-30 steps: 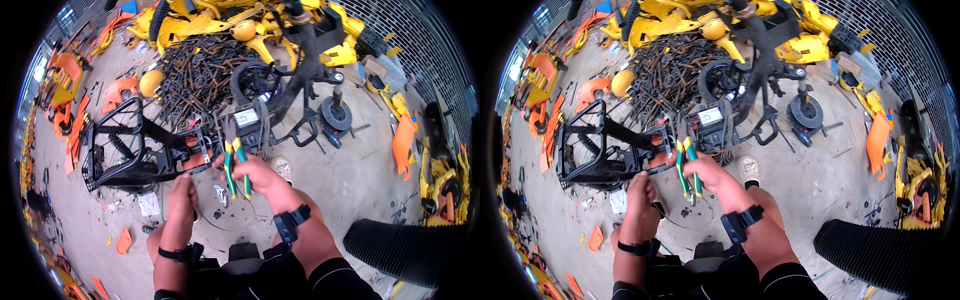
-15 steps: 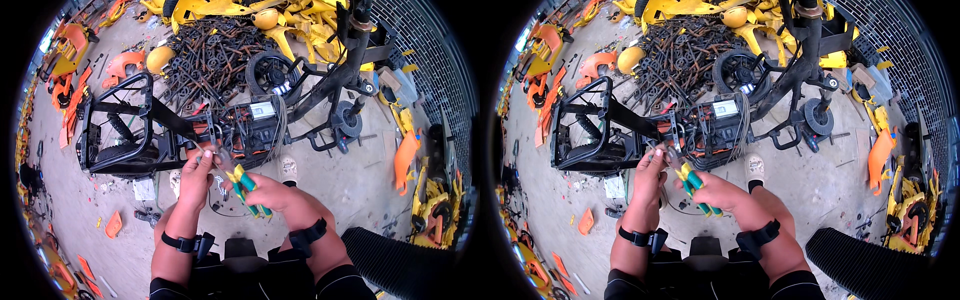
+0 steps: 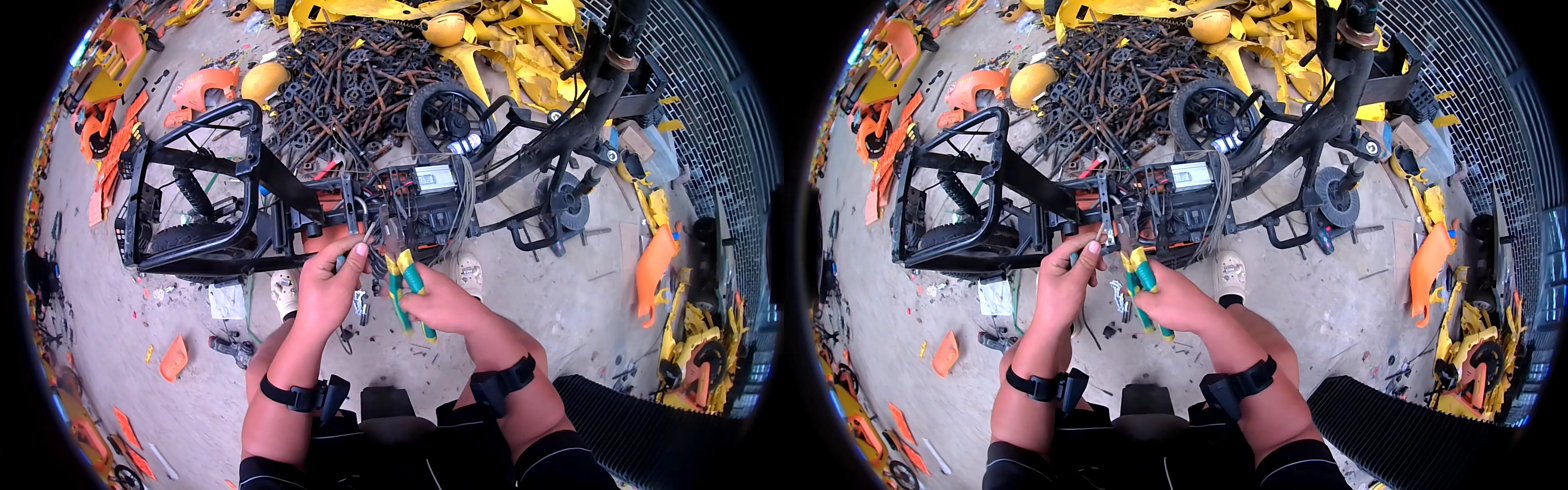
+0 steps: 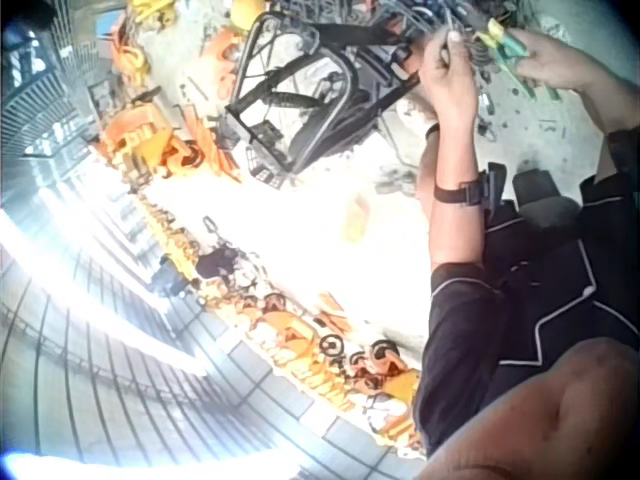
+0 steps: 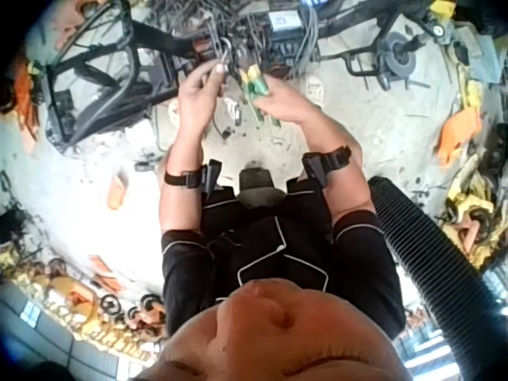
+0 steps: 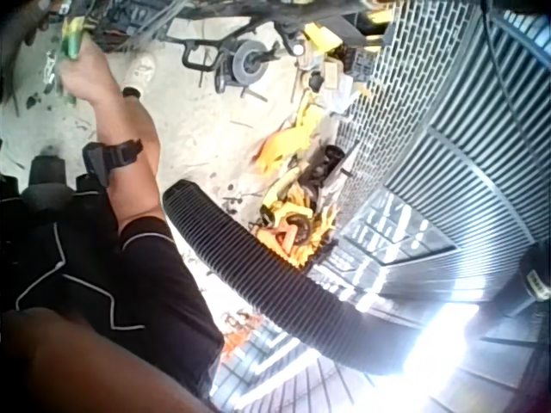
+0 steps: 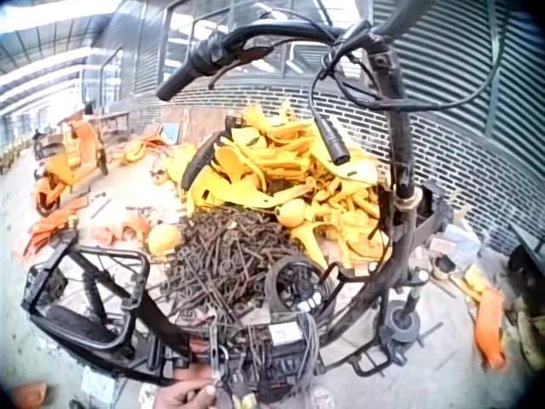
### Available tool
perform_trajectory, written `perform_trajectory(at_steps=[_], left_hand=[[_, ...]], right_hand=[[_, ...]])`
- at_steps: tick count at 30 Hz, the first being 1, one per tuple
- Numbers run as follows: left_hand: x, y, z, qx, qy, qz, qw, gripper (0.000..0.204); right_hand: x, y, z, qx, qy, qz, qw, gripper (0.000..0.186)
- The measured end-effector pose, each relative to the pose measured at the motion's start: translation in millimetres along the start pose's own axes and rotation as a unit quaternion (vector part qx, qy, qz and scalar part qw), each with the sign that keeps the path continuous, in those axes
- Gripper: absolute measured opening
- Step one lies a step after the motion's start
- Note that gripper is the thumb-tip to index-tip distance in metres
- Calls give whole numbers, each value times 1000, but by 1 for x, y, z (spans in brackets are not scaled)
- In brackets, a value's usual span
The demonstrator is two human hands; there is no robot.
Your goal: The person works on the wiring and internal components of an electric scooter frame by hand and using pliers, removing small parts and adjusting connections amidst a large pile of scooter components.
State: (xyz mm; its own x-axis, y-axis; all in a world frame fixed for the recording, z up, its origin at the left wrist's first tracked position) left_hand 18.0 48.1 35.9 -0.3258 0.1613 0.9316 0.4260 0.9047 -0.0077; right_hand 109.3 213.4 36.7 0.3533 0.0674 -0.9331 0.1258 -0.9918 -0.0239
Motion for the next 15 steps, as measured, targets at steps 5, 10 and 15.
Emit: perform_trajectory(at_steps=[5, 10, 15], left_hand=[[9, 1, -7, 40, -2, 52, 998, 24], [0, -3, -3, 48, 28, 71, 996, 20], [-1, -3, -2, 45, 44, 92, 994, 17]], right_hand=[[15, 6, 6, 28, -61, -127, 990, 64], [8, 10, 7, 27, -5, -89, 996, 66], [11, 13, 8, 23, -29, -83, 996, 70]])
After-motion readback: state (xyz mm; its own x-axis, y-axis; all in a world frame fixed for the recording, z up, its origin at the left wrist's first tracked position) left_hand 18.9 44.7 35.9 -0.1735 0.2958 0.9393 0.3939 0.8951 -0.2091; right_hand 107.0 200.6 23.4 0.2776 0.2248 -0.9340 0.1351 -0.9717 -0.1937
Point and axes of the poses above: each hand's wrist, its own z-axis towards the middle knuckle, its own y-axis out of the palm, x = y × z, the point moved 3 cm from there along z, towards the middle knuckle, and after that the axes turned 12 degrees about -y, right-handed, at the moved point
